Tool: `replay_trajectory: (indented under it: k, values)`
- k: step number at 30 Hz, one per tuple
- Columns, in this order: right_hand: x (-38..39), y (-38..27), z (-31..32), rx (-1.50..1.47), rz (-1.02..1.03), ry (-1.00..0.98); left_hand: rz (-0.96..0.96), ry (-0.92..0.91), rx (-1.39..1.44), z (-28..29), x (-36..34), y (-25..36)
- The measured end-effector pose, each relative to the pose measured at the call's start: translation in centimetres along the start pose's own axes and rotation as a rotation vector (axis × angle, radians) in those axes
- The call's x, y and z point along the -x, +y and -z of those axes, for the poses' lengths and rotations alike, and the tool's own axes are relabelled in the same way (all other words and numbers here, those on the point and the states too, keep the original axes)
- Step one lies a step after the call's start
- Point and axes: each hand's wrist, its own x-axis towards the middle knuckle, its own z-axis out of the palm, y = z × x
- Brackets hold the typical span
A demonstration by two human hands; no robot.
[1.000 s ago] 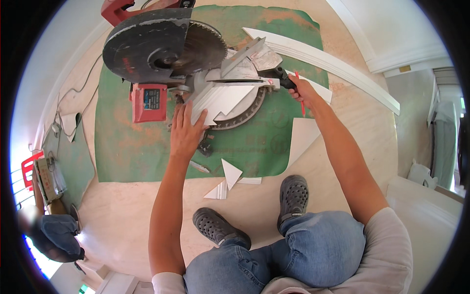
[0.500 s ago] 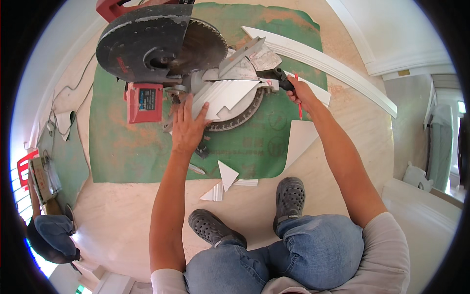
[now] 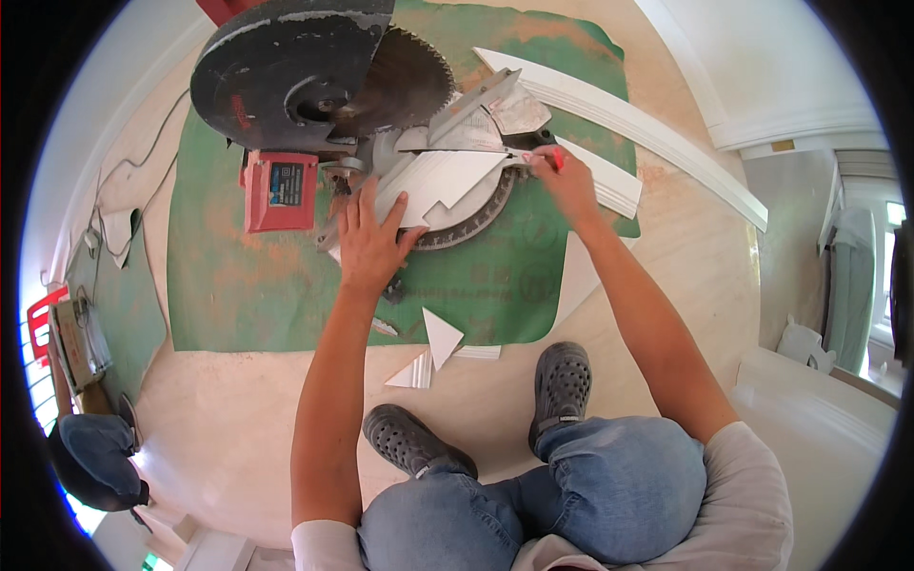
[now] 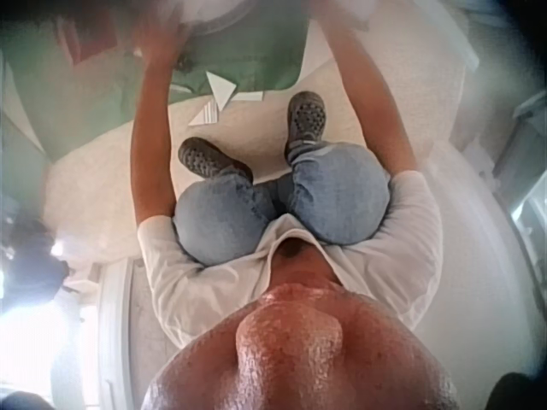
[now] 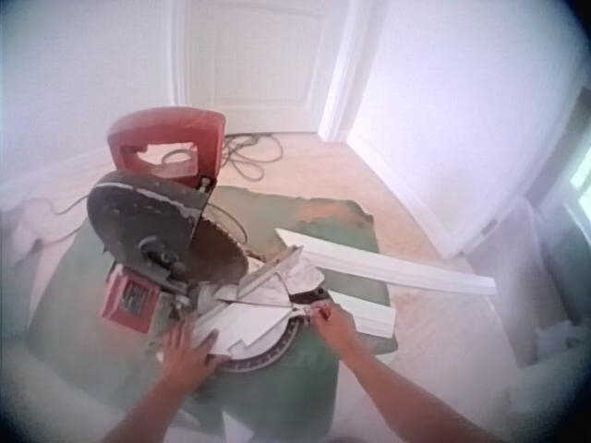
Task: Measure and cut white crown molding using a miter saw, then carry it to a staircase to mark for installation.
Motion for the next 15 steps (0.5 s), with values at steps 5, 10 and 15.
replay_trajectory:
  k: [5,10,15]
  values:
    - [-1.4,-2.3,-1.7,-0.244,0.006,-0.159,-0.014,0.051,0.012,-0.5,-1.0,-0.2]
    - [-2.0,-1.7,-3.4,-0.263,-0.003,-0.154,-0.049,0.084,-0.019,-0.7,-0.7,-0.5]
    - [-2.0,-1.2,-3.4,-0.297,0.002,-0.165,-0.062,0.084,-0.021,-0.6,-0.6,-0.3]
